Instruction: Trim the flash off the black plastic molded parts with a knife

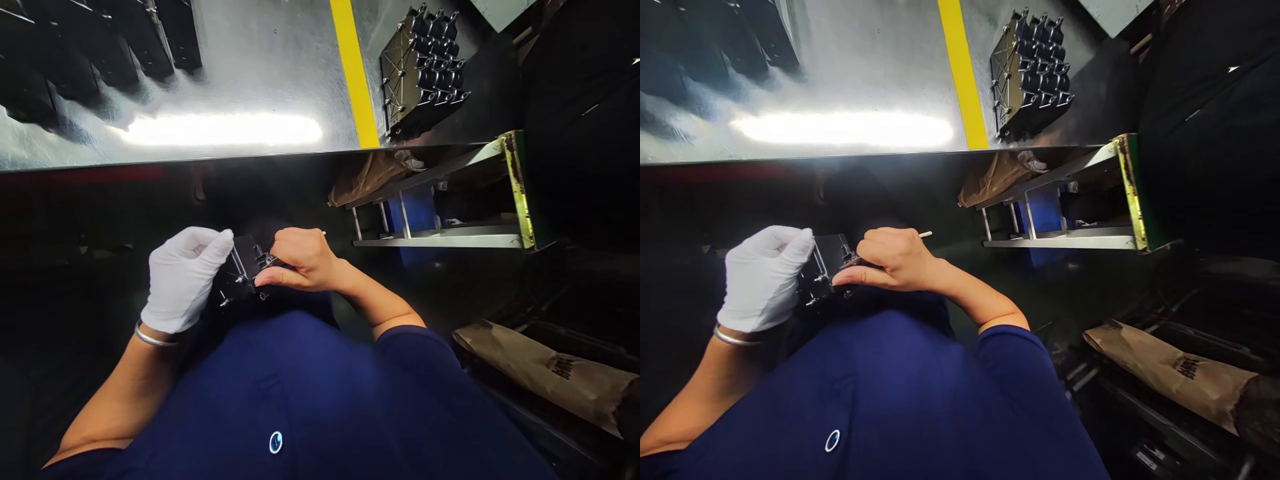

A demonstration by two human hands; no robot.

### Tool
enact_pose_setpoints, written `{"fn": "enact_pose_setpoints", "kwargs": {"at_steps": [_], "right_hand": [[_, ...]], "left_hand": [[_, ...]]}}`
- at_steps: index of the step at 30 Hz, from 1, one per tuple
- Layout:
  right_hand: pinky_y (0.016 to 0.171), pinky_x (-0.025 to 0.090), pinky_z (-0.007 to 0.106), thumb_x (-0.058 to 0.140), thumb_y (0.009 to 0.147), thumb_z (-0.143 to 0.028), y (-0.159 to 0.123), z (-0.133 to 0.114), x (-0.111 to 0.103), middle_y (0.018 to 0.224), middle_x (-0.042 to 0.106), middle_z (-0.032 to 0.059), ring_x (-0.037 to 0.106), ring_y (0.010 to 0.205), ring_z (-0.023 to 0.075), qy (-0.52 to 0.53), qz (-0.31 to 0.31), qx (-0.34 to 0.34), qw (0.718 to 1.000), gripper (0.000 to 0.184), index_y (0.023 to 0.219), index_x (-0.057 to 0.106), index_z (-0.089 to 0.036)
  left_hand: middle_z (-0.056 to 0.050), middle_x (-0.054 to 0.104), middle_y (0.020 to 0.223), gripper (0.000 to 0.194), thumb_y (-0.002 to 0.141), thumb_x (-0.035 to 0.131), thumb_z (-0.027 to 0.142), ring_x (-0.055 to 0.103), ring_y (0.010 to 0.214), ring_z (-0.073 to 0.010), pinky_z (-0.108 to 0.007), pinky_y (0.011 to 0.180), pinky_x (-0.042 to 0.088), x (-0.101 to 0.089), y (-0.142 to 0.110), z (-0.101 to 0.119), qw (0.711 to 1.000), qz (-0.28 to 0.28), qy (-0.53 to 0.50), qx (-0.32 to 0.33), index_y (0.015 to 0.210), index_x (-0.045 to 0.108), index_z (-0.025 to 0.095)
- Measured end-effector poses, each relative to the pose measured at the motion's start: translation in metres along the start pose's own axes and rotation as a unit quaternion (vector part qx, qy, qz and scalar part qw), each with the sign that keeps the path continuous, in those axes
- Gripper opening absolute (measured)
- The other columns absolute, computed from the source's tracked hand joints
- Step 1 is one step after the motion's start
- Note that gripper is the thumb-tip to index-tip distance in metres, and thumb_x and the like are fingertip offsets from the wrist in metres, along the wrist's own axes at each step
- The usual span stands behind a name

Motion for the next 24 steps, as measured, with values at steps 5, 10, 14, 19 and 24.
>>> {"fn": "enact_pose_setpoints", "kwargs": {"at_steps": [5, 10, 14, 19, 24], "right_hand": [[0.06, 0.033, 0.027, 0.043, 0.096, -0.065, 0.002, 0.003, -0.001, 0.062, 0.045, -0.001, 0.043, 0.059, 0.0116, -0.038, 0.018, 0.011, 0.999, 0.056, 0.068, 0.053, -0.018], [0.06, 0.033, 0.028, 0.043, 0.096, -0.065, 0.002, 0.004, -0.001, 0.062, 0.045, -0.0005, 0.043, 0.061, 0.0127, -0.06, 0.037, -0.002, 0.997, 0.056, 0.066, 0.051, -0.019], [0.059, 0.033, 0.028, 0.043, 0.098, -0.061, 0.0, 0.003, -0.001, 0.063, 0.045, -0.0003, 0.043, 0.061, 0.0127, -0.069, 0.052, -0.023, 0.996, 0.054, 0.066, 0.051, -0.019], [0.064, 0.038, 0.028, 0.046, 0.097, -0.061, 0.0, 0.002, -0.008, 0.07, 0.053, 0.0022, 0.046, 0.067, 0.0142, -0.062, 0.124, -0.029, 0.99, 0.05, 0.079, 0.06, -0.016], [0.059, 0.03, 0.028, 0.04, 0.101, -0.059, 0.001, 0.0, -0.009, 0.062, 0.043, -0.0002, 0.039, 0.062, 0.0128, -0.105, 0.116, -0.032, 0.987, 0.057, 0.063, 0.051, -0.018]], "left_hand": [[0.002, 0.061, 0.058, 0.027, 0.068, 0.072, 0.045, 0.05, 0.056, -0.0126, -0.025, 0.052, 0.042, 0.002, 0.0, 0.003, 1.0, 0.015, -0.001, -0.005, 0.063, 0.065, 0.019], [0.003, 0.056, 0.056, 0.026, 0.07, 0.07, 0.043, 0.046, 0.056, -0.0123, -0.025, 0.052, 0.04, 0.003, -0.001, 0.008, 1.0, 0.02, -0.008, -0.016, 0.06, 0.062, 0.02], [0.004, 0.052, 0.054, 0.025, 0.071, 0.07, 0.04, 0.042, 0.054, -0.0116, -0.025, 0.051, 0.038, 0.004, -0.001, 0.009, 0.999, 0.022, -0.003, -0.026, 0.057, 0.06, 0.021], [0.004, 0.051, 0.054, 0.025, 0.074, 0.069, 0.035, 0.041, 0.053, -0.011, -0.024, 0.05, 0.037, 0.006, -0.002, 0.011, 0.999, 0.018, -0.018, -0.042, 0.056, 0.059, 0.02], [0.005, 0.05, 0.053, 0.024, 0.073, 0.069, 0.033, 0.039, 0.052, -0.01, -0.023, 0.05, 0.036, 0.007, -0.003, 0.013, 0.998, 0.027, -0.024, -0.052, 0.055, 0.058, 0.02]]}}
Point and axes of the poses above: each hand's wrist, its own y-axis towards the middle knuckle, its own x-axis out of the palm, z = x × y, the point moved 5 cm from there along y, towards the middle knuckle
